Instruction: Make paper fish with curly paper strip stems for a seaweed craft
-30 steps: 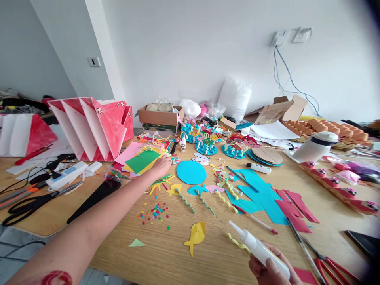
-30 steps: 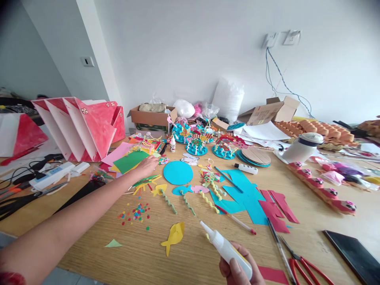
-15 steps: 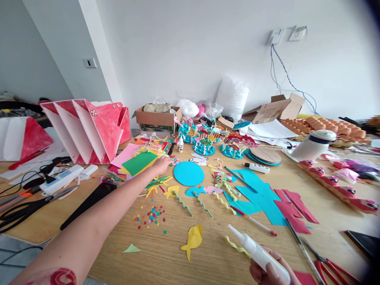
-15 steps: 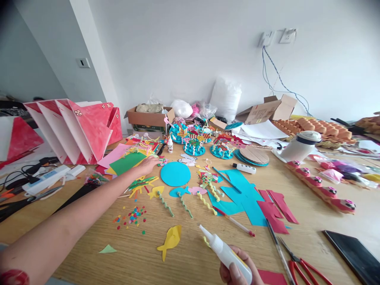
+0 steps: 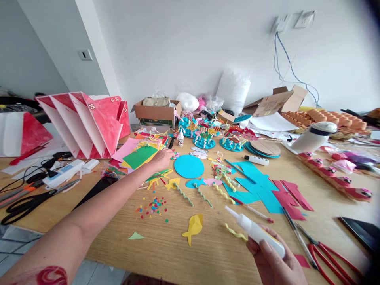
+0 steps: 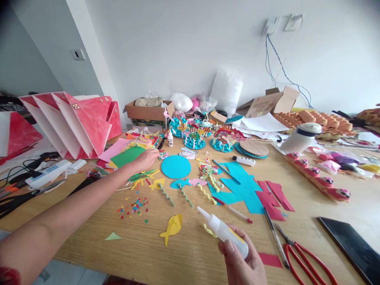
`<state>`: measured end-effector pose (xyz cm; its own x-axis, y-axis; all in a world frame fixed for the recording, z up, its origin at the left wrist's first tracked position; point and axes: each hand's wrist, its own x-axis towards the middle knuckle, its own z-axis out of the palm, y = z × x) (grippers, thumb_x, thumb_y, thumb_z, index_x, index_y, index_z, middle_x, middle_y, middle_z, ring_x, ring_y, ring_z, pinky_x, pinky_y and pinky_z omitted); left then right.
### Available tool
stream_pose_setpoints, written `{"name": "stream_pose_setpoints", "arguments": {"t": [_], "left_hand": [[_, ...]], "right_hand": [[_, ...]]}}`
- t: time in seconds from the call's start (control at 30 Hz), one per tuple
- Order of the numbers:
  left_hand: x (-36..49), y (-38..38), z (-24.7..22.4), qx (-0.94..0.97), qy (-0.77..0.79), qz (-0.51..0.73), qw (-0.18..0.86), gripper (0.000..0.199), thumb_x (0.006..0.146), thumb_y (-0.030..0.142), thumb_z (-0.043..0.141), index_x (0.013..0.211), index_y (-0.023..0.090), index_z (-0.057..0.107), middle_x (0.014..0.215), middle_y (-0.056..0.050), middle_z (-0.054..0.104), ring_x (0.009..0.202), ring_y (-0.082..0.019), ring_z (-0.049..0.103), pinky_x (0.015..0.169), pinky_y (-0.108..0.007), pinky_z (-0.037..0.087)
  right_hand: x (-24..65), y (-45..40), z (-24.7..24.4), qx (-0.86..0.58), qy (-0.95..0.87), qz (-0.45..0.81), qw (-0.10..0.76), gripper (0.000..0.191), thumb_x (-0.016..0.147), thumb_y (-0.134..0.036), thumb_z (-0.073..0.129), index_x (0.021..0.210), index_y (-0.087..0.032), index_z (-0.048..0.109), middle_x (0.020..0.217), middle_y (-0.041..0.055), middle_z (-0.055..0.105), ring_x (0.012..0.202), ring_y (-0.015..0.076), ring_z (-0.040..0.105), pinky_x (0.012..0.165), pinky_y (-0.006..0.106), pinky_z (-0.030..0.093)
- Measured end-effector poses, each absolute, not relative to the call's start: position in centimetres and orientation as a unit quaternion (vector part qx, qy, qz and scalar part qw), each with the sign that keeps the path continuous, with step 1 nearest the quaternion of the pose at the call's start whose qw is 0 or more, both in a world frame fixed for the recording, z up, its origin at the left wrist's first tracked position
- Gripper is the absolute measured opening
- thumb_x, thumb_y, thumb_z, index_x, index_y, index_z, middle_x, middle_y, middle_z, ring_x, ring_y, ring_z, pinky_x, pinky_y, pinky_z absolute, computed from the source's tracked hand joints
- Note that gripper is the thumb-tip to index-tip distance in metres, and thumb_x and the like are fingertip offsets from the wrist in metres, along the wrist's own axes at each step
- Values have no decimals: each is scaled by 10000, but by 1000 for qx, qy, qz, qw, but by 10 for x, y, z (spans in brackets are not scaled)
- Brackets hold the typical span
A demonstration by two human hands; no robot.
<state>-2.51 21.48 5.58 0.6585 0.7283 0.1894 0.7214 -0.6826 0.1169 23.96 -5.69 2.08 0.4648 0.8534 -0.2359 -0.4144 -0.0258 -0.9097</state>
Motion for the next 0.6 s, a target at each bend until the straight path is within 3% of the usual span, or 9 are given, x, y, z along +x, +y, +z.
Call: {"name": "stream_pose_setpoints", "arguments": {"t": [0.17, 0.27, 0.43, 0.6], "left_hand": [[-11, 109, 58, 954, 267, 81, 106, 289, 786, 4, 437, 887, 170, 651, 945, -19, 661, 926, -133, 571, 868, -229, 424], [-10, 55, 41, 965, 194, 106, 139, 247, 836, 59, 433, 983, 136, 616, 974, -63, 652, 953, -171, 544, 884, -276, 423], [-14, 24, 12, 957, 231, 135, 113, 307, 889, 80, 368, 1134, 156, 536, 1198, -57, 560, 1164, -215, 414, 996, -367, 332], [-10, 18, 16, 943, 273, 126, 145, 266, 854, 159, 503, 1117, 198, 518, 1140, -39, 569, 1129, -208, 430, 983, -375, 337]], "right_hand": [[228, -44, 28, -512, -196, 466, 694, 403, 498, -315, 806, 828, -183, 617, 641, -18, 582, 574, 93, 490, 536, 199, 422], [220, -39, 28, -511, -204, 459, 698, 392, 479, -295, 815, 805, -184, 627, 667, -6, 603, 568, 99, 494, 527, 214, 421], [210, -35, 29, -546, -304, 451, 638, 329, 590, -350, 754, 840, -168, 640, 775, 44, 651, 543, 99, 478, 487, 227, 389], [203, -32, 27, -557, -352, 443, 608, 329, 623, -357, 734, 889, -193, 631, 892, 49, 668, 674, 142, 540, 583, 246, 424]]}}
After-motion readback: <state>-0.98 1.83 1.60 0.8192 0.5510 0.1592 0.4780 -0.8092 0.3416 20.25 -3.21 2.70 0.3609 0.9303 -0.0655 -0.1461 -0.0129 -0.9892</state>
